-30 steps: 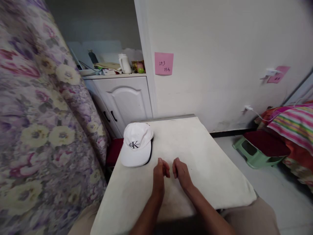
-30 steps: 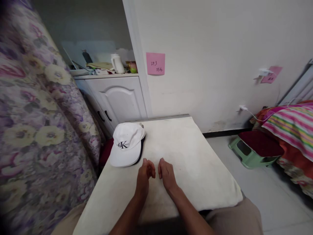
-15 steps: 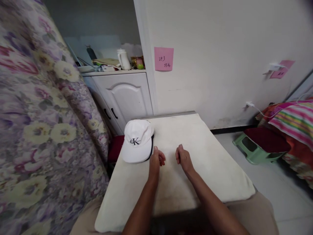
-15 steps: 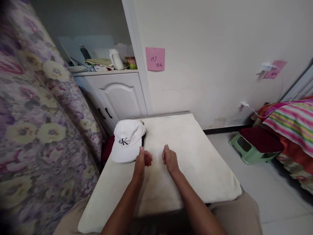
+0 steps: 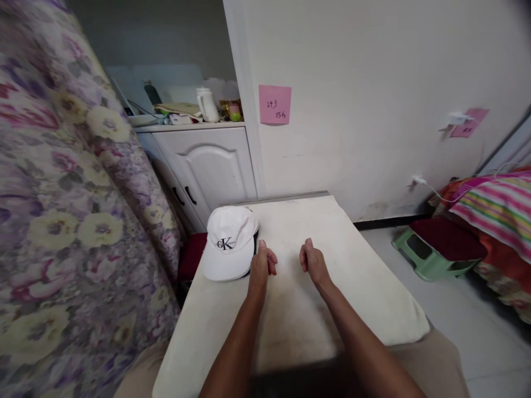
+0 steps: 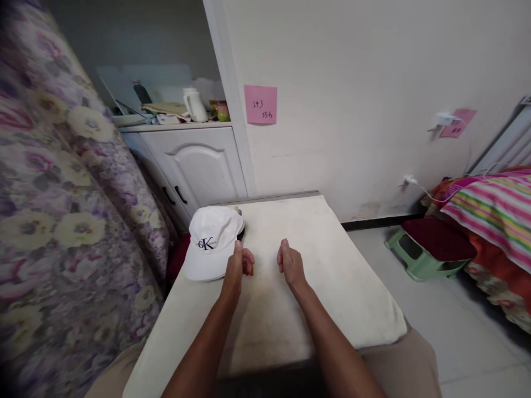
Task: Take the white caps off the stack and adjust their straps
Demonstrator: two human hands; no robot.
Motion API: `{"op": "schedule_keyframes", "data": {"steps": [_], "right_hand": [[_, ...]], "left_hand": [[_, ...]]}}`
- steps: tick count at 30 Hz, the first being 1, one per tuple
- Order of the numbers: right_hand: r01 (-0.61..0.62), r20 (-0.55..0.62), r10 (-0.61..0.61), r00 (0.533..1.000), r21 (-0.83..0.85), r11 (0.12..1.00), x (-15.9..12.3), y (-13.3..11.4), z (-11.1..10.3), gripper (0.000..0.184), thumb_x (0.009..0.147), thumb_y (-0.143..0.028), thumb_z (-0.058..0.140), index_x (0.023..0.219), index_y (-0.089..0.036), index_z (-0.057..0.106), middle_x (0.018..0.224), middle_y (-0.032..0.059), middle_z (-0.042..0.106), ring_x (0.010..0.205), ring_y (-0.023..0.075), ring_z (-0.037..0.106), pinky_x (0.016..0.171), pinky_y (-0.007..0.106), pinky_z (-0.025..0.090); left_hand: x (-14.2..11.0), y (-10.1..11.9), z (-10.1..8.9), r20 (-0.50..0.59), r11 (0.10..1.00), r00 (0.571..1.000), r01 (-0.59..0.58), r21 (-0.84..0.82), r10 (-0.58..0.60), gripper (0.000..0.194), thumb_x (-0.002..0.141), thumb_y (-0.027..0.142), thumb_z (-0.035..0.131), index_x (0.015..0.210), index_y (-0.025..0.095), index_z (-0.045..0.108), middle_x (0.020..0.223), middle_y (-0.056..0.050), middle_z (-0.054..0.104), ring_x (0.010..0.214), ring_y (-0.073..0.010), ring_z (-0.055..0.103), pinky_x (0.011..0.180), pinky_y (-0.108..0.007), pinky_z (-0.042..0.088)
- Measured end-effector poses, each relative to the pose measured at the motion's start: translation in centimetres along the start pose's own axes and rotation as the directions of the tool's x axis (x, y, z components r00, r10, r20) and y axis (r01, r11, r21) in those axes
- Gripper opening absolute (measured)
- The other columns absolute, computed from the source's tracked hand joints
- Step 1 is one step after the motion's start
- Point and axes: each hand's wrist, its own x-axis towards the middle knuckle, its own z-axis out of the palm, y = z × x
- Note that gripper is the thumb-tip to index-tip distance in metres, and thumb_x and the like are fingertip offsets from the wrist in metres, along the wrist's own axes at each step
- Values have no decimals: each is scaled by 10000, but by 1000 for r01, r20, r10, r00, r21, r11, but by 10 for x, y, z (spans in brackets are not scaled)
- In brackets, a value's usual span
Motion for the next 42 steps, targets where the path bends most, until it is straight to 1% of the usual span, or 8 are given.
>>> {"op": "schedule_keyframes", "data": {"steps": [5, 9, 20, 33, 42], "right_hand": [[5, -15, -6, 1000, -14, 1000, 4, -3, -5, 707, 968, -659, 191, 486, -223, 470, 408, -15, 454, 476, 151, 480, 567, 281, 366], [1, -21, -1, 1000, -21, 1000, 6, -3, -8, 711, 962, -669, 195, 485, -224, 477, 405, -14, 456, 474, 152, 486, 568, 282, 371], [-20, -34, 19, 999, -20, 1000, 10, -5, -16, 721, 958, -676, 181, 476, -226, 472, 399, -11, 448, 468, 154, 474, 555, 286, 359], [-42, -42, 41, 998, -27, 999, 10, -6, -18, 728, 953, -688, 171, 481, -224, 476, 399, -12, 449, 469, 157, 473, 556, 286, 358], [-39, -52, 37, 998, -32, 999, 11, -7, -20, 732, 948, -694, 164, 483, -228, 484, 399, -11, 458, 474, 159, 484, 561, 286, 366]], "left_hand": [[7, 1, -2, 3, 1000, 1000, -5, -16, 5, 744, 857, 786, 260, 485, 207, 545, 345, 9, 396, 381, -144, 446, 465, -276, 333], [9, 2, -4, 0, 1000, 1000, 3, -27, -2, 754, 846, 800, 253, 472, 210, 535, 339, 20, 353, 366, -140, 428, 463, -278, 340], [8, -1, -6, -6, 999, 1000, 25, -35, -25, 751, 861, 783, 253, 460, 208, 524, 336, 24, 338, 361, -135, 419, 466, -277, 339], [9, 0, -9, -13, 999, 1000, 26, -38, -26, 749, 854, 789, 258, 457, 208, 514, 329, 25, 333, 360, -132, 409, 461, -273, 335], [10, 2, -7, 2, 999, 1000, 14, -37, -14, 736, 853, 787, 262, 461, 219, 519, 322, 19, 347, 358, -143, 416, 467, -288, 334]]}}
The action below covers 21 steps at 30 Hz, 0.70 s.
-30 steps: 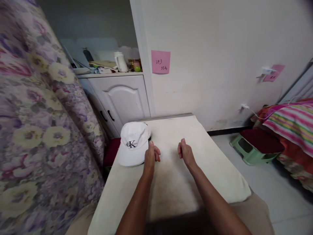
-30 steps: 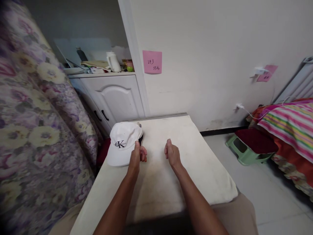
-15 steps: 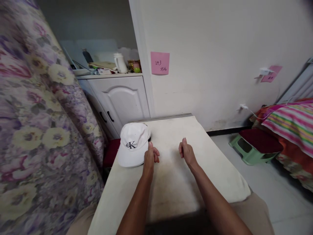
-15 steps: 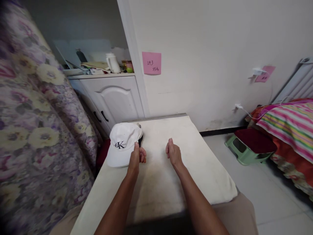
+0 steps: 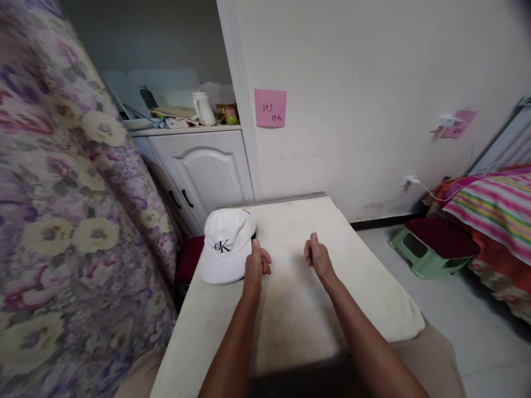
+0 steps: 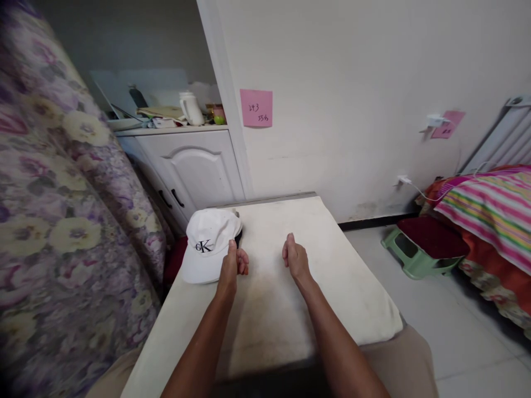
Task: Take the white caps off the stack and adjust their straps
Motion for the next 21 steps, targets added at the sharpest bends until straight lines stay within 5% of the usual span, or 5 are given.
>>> {"op": "schedule_keyframes", "data": {"steps": [14, 21], "right_hand": [[20, -1, -20, 1000, 5, 1000, -4, 1, -2, 723, 958, -677, 158, 485, -229, 469, 398, -11, 434, 471, 160, 463, 556, 292, 353], [78, 105, -80, 991, 15, 997, -16, 22, 15, 490, 940, -547, 412, 600, -216, 537, 502, -29, 508, 511, 144, 479, 555, 269, 370]], "left_hand": [[-5, 2, 4, 5, 1000, 1000, -28, 11, 28, 725, 872, 758, 242, 457, 222, 499, 333, 34, 318, 355, -139, 403, 468, -285, 322], [-21, -23, 1, 24, 1000, 999, -25, 13, 25, 420, 834, 498, 551, 532, 207, 530, 366, 47, 418, 378, -127, 425, 466, -261, 326]]}}
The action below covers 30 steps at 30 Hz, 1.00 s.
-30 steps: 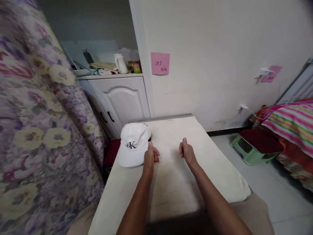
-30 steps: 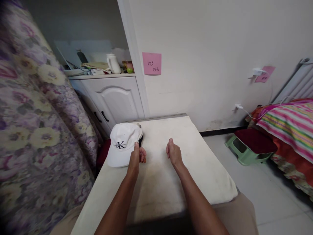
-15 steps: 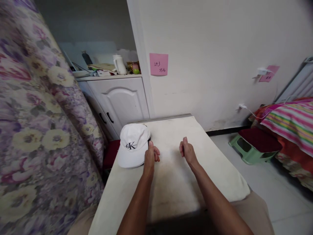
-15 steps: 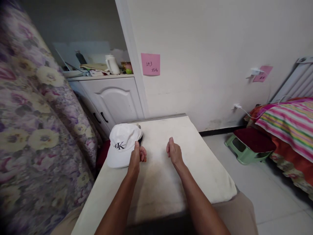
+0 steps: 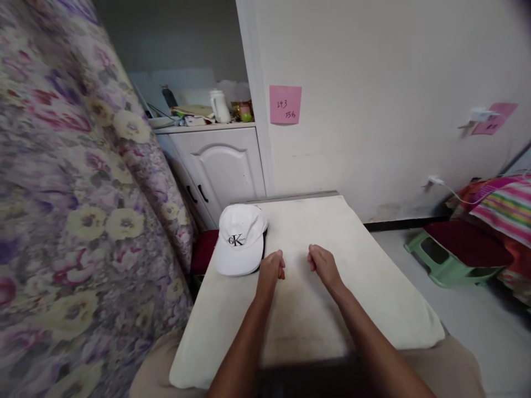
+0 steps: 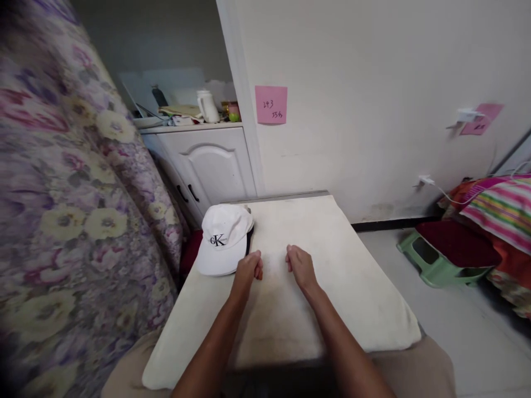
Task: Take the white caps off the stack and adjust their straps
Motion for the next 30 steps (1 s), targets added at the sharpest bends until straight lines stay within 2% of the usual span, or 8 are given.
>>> {"op": "schedule_keyframes", "data": {"steps": [4, 8, 10, 13, 16, 19, 23, 30], "right_hand": [[-77, 159, 74, 985, 15, 997, -19, 24, 28, 248, 869, -397, 519, 722, -211, 592, 551, -39, 586, 442, 126, 483, 480, 250, 379], [-154, 238, 138, 962, 52, 987, -37, 43, 56, 125, 804, -314, 557, 745, -208, 586, 582, -40, 601, 443, 117, 525, 452, 233, 395], [-186, 254, 161, 954, 80, 979, -40, 48, 66, 109, 785, -303, 564, 748, -204, 589, 582, -43, 594, 440, 113, 534, 446, 230, 398], [-233, 267, 190, 945, 138, 963, -35, 51, 78, 121, 750, -319, 597, 742, -198, 591, 598, -34, 609, 464, 122, 567, 454, 236, 429], [-277, 275, 216, 937, 207, 938, -23, 51, 89, 181, 708, -358, 648, 766, -190, 618, 645, -2, 662, 536, 148, 623, 483, 251, 479], [-314, 276, 238, 931, 276, 908, -8, 50, 100, 264, 681, -390, 701, 831, -177, 657, 734, 46, 722, 636, 179, 680, 536, 272, 530], [-351, 263, 268, 927, 353, 867, 11, 47, 117, 314, 677, -388, 740, 898, -172, 683, 851, 86, 753, 759, 206, 717, 606, 288, 572], [-413, 268, 323, 908, 429, 804, 29, 42, 138, 313, 640, -348, 770, 879, -171, 672, 814, 66, 737, 688, 175, 701, 588, 271, 576]], "left_hand": [[-25, -32, -16, 2, 996, 998, 63, -57, -63, 256, 774, 407, 609, 643, 187, 601, 410, 41, 509, 376, -126, 453, 433, -242, 311], [-44, -56, -53, -144, 980, 983, 83, -180, -110, 243, 693, 390, 691, 744, 167, 610, 518, 25, 592, 434, -125, 522, 447, -232, 363], [-46, -60, -77, -265, 967, 957, 51, -252, -119, 285, 681, 395, 701, 821, 166, 603, 599, 19, 631, 497, -125, 572, 497, -234, 422], [-39, -59, -110, -429, 945, 894, -21, -326, -128, 310, 667, 348, 706, 892, 178, 580, 704, 19, 661, 605, -124, 637, 599, -242, 495], [-27, -55, -132, -518, 931, 845, -70, -358, -136, 284, 673, 274, 685, 920, 177, 583, 755, 11, 676, 658, -122, 665, 638, -238, 516], [-15, -53, -142, -543, 925, 827, -79, -371, -147, 223, 685, 235, 671, 884, 170, 595, 747, 1, 682, 641, -129, 671, 597, -235, 515], [-9, -51, -152, -543, 928, 824, -61, -367, -160, 193, 676, 221, 692, 840, 159, 612, 709, -4, 685, 612, -132, 670, 567, -228, 510], [-7, -49, -170, -510, 944, 843, -6, -330, -173, 262, 635, 257, 735, 845, 134, 638, 655, -3, 673, 516, -121, 630, 525, -231, 480]]}}
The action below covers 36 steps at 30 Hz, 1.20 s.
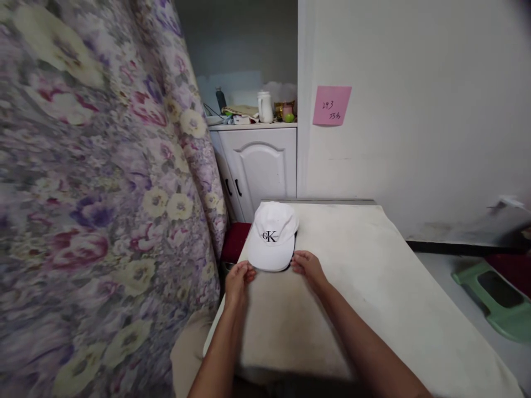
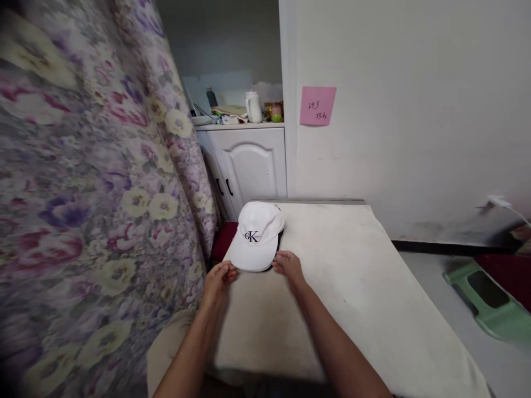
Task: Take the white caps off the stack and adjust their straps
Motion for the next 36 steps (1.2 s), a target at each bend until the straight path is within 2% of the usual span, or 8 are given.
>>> {"op": "schedule_keyframes", "data": {"steps": [7, 12, 14, 19, 22, 26, 29, 36], "right_hand": [[-29, 0, 29, 1000, 26, 999, 7, 0, 3, 323, 598, -369, 779, 828, -166, 679, 743, 40, 702, 590, 128, 621, 536, 239, 521], [-41, -9, 41, 999, 9, 999, 14, -1, 6, 315, 578, -380, 801, 767, -168, 666, 600, -19, 618, 544, 110, 562, 489, 210, 447], [-50, -5, 50, 999, 5, 999, 16, -4, 7, 324, 563, -389, 813, 738, -171, 650, 565, -38, 586, 526, 107, 545, 481, 209, 429], [-69, 31, 68, 997, 29, 997, 18, -12, 12, 349, 541, -384, 845, 701, -178, 613, 568, -33, 588, 537, 109, 551, 527, 227, 462], [-76, 75, 71, 995, 66, 995, 19, -15, 17, 357, 556, -386, 845, 753, -185, 625, 617, -21, 622, 563, 114, 566, 574, 242, 495], [-53, 160, 35, 987, 113, 992, 19, -20, 25, 397, 568, -416, 845, 832, -185, 662, 729, -5, 673, 623, 115, 587, 625, 246, 504], [-20, 202, -7, 979, 132, 991, 20, -25, 30, 409, 563, -429, 851, 835, -183, 671, 776, -2, 689, 670, 123, 601, 657, 249, 497], [46, 251, -73, 965, 114, 992, 21, -39, 43, 425, 560, -450, 856, 844, -186, 683, 787, -5, 696, 676, 138, 599, 659, 263, 465]], "left_hand": [[16, 7, -1, 71, 997, 997, 17, 69, -21, 300, 622, 305, 750, 836, 122, 649, 613, 6, 658, 473, -116, 604, 461, -202, 414], [27, 5, -1, 61, 994, 998, 29, 108, -35, 170, 769, 245, 713, 845, 127, 617, 606, 29, 622, 504, -97, 586, 489, -191, 431], [31, 5, -1, 56, 991, 997, 42, 127, -49, 128, 859, 231, 664, 909, 122, 622, 692, 16, 636, 557, -95, 588, 528, -208, 473], [37, 5, -2, 74, 985, 994, 70, 155, -82, 264, 947, 326, 594, 1137, 144, 615, 1063, -65, 656, 839, -167, 654, 710, -342, 578], [38, 7, -2, 91, 990, 993, 60, 129, -72, 196, 902, 300, 652, 990, 125, 644, 840, -18, 666, 650, -116, 619, 578, -251, 530], [37, 10, -3, 88, 999, 996, 24, 43, -27, 232, 697, 269, 791, 805, 133, 638, 540, 55, 592, 443, -70, 524, 435, -157, 398], [36, 14, -4, 97, 1000, 995, 15, -18, -14, 242, 643, 240, 797, 796, 132, 643, 559, 34, 634, 463, -80, 566, 454, -160, 442], [35, 29, -1, 158, 989, 987, 31, -148, -7, 185, 657, 126, 768, 812, 126, 666, 665, -20, 717, 528, -112, 642, 495, -195, 532]]}}
